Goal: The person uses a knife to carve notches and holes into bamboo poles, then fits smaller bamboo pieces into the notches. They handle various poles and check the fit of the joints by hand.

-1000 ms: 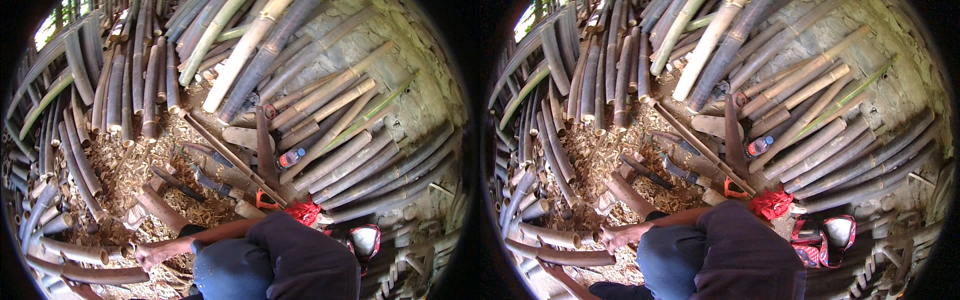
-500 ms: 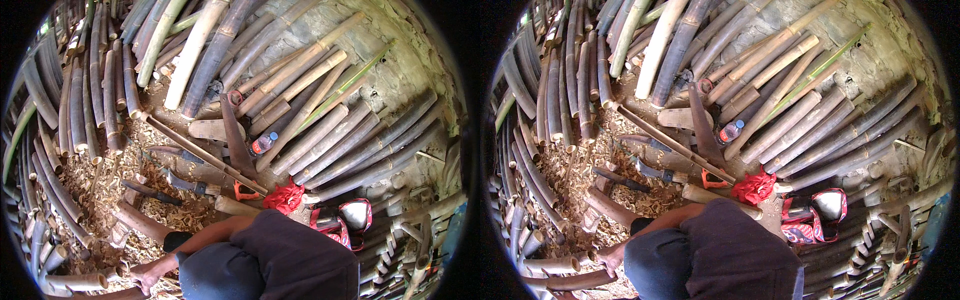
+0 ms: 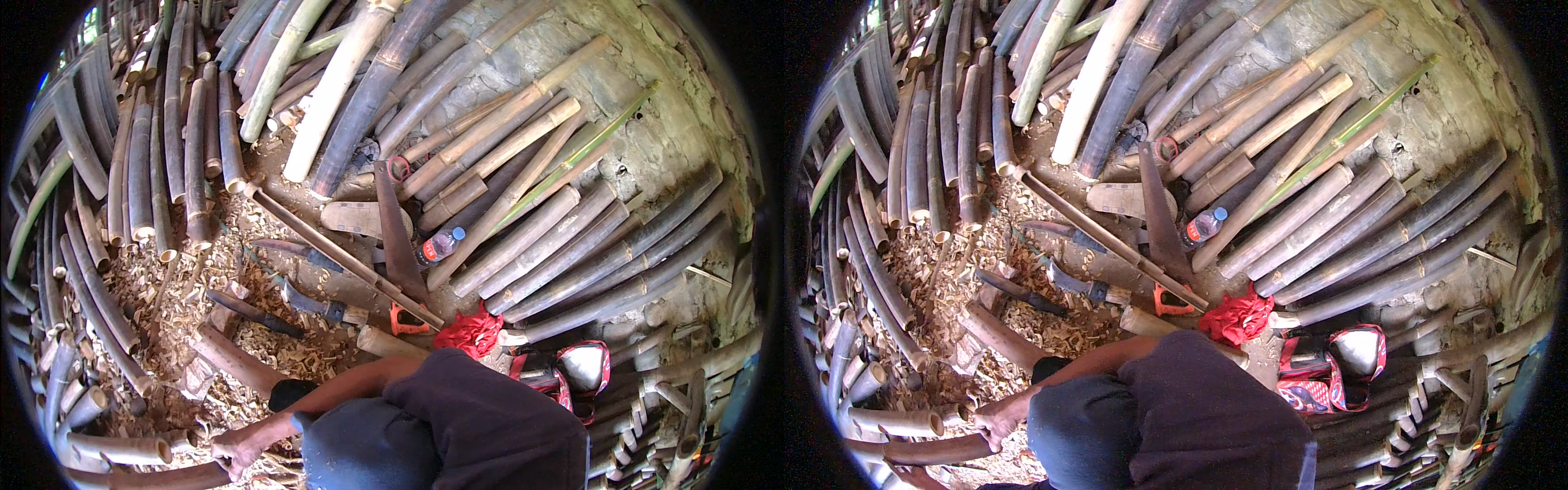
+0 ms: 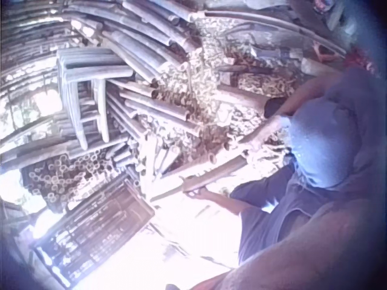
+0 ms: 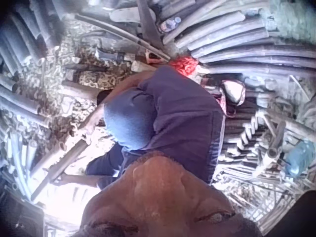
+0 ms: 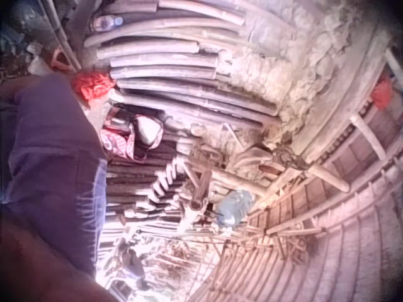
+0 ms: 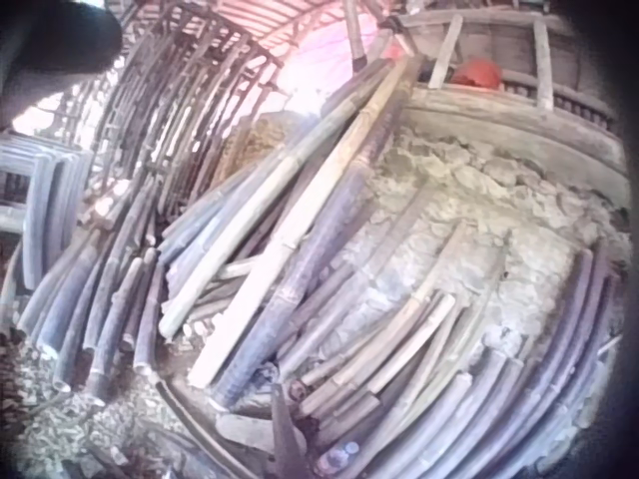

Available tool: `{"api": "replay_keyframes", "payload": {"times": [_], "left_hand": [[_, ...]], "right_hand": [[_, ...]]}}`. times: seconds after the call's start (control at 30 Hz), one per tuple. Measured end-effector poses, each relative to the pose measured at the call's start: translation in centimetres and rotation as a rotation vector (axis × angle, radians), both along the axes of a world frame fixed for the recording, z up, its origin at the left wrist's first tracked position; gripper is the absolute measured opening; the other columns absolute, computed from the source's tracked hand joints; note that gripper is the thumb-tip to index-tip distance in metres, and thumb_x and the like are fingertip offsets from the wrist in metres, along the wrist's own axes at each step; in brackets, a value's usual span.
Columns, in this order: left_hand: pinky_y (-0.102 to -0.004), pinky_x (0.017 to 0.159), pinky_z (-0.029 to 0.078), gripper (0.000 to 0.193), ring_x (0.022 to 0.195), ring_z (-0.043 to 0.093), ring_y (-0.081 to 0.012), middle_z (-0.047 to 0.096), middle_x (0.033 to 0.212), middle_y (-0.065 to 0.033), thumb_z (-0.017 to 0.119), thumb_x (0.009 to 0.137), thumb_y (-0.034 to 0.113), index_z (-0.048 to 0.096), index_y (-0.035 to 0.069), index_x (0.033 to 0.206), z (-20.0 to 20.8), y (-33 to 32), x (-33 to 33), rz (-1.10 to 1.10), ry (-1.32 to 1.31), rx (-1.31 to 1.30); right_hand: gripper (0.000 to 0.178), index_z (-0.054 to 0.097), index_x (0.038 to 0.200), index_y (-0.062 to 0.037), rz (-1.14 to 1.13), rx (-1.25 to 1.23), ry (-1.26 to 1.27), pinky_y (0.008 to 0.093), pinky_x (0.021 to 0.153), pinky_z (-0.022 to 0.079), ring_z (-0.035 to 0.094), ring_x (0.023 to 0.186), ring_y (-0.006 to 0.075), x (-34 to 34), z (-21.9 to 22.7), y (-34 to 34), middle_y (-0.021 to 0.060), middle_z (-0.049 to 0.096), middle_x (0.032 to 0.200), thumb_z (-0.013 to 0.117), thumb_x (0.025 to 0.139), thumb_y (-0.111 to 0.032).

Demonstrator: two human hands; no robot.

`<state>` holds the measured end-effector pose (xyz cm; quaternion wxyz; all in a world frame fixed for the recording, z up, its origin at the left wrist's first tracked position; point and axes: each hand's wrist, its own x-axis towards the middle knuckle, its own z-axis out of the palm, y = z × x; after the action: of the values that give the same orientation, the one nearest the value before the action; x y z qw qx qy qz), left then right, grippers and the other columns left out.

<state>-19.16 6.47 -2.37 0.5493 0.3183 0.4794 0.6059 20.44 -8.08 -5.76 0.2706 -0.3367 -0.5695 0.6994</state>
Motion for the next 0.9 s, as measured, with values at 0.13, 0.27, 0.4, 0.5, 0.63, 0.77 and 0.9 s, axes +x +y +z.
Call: {"api": "replay_keyframes", "payload": {"times": [0.13,0.27,0.4,0.5,0.63,0.77,0.9], "left_hand": [[-0.0638,0.121,0.026,0.090,0.136,0.041,-0.0462,0.044,0.138,-0.0327,0.065,0.086,0.029,0.024,-0.007,0.158,-0.7,-0.2,-1.2,-0.151,0.023,0.132],[-0.0626,0.119,0.031,0.084,0.138,0.042,-0.0435,0.045,0.144,-0.0281,0.063,0.090,0.039,0.031,0.000,0.157,-1.8,-0.6,-1.5,0.208,-0.034,-0.074],[-0.0609,0.115,0.042,0.073,0.139,0.048,-0.0407,0.048,0.151,-0.0237,0.057,0.098,0.054,0.045,0.007,0.153,-6.9,-0.7,-12.4,0.333,0.481,0.079],[-0.0606,0.116,0.040,0.079,0.139,0.047,-0.0412,0.045,0.153,-0.0241,0.063,0.095,0.054,0.043,0.005,0.154,-3.6,0.4,-1.8,0.401,-0.188,-0.217],[-0.0619,0.117,0.038,0.092,0.139,0.047,-0.0430,0.040,0.157,-0.0251,0.066,0.092,0.055,0.033,-0.002,0.157,3.6,-1.9,2.4,0.553,-0.406,-0.273],[-0.0582,0.108,0.051,0.092,0.134,0.053,-0.0429,0.043,0.151,-0.0291,0.074,0.089,0.049,0.032,-0.001,0.154,4.7,-3.0,4.4,0.555,-0.349,-0.242],[-0.0588,0.098,0.057,0.082,0.119,0.063,-0.0417,0.053,0.142,-0.0264,0.075,0.088,0.049,0.041,0.005,0.148,3.6,-3.7,1.8,0.430,-0.308,-0.158]], "right_hand": [[0.027,0.071,0.073,-0.0029,-0.049,0.017,0.025,0.0381,0.063,0.051,0.066,0.072,0.0218,-0.2,-0.4,-1.2,0.0105,0.070,0.073,0.092,0.067,-0.019],[0.030,0.069,0.075,-0.0009,0.138,0.190,-0.125,0.0393,0.068,0.052,0.066,0.077,0.0264,0.6,0.7,-1.2,0.0130,0.067,0.079,0.090,0.066,-0.019],[0.030,0.059,0.081,-0.0029,0.172,0.331,-0.163,0.0420,0.075,0.051,0.059,0.087,0.0260,1.0,4.5,-1.3,0.0122,0.055,0.096,0.085,0.072,-0.014],[0.025,0.059,0.077,-0.0043,0.167,0.074,-0.245,0.0405,0.072,0.051,0.057,0.082,0.0222,1.0,1.2,-1.3,0.0103,0.057,0.089,0.083,0.076,-0.011],[0.023,0.060,0.081,-0.0023,0.140,0.080,-0.212,0.0379,0.074,0.049,0.060,0.086,0.0214,0.1,1.6,-0.3,0.0118,0.061,0.091,0.076,0.085,-0.018],[0.035,0.064,0.097,0.0008,0.238,0.177,-0.097,0.0430,0.093,0.046,0.058,0.101,0.0292,0.7,2.0,-0.8,0.0167,0.058,0.102,0.065,0.097,-0.035],[0.046,0.062,0.096,0.0000,0.259,0.151,-0.177,0.0421,0.083,0.047,0.059,0.093,0.0261,0.1,1.6,-0.8,0.0145,0.060,0.096,0.069,0.097,-0.046]]}}
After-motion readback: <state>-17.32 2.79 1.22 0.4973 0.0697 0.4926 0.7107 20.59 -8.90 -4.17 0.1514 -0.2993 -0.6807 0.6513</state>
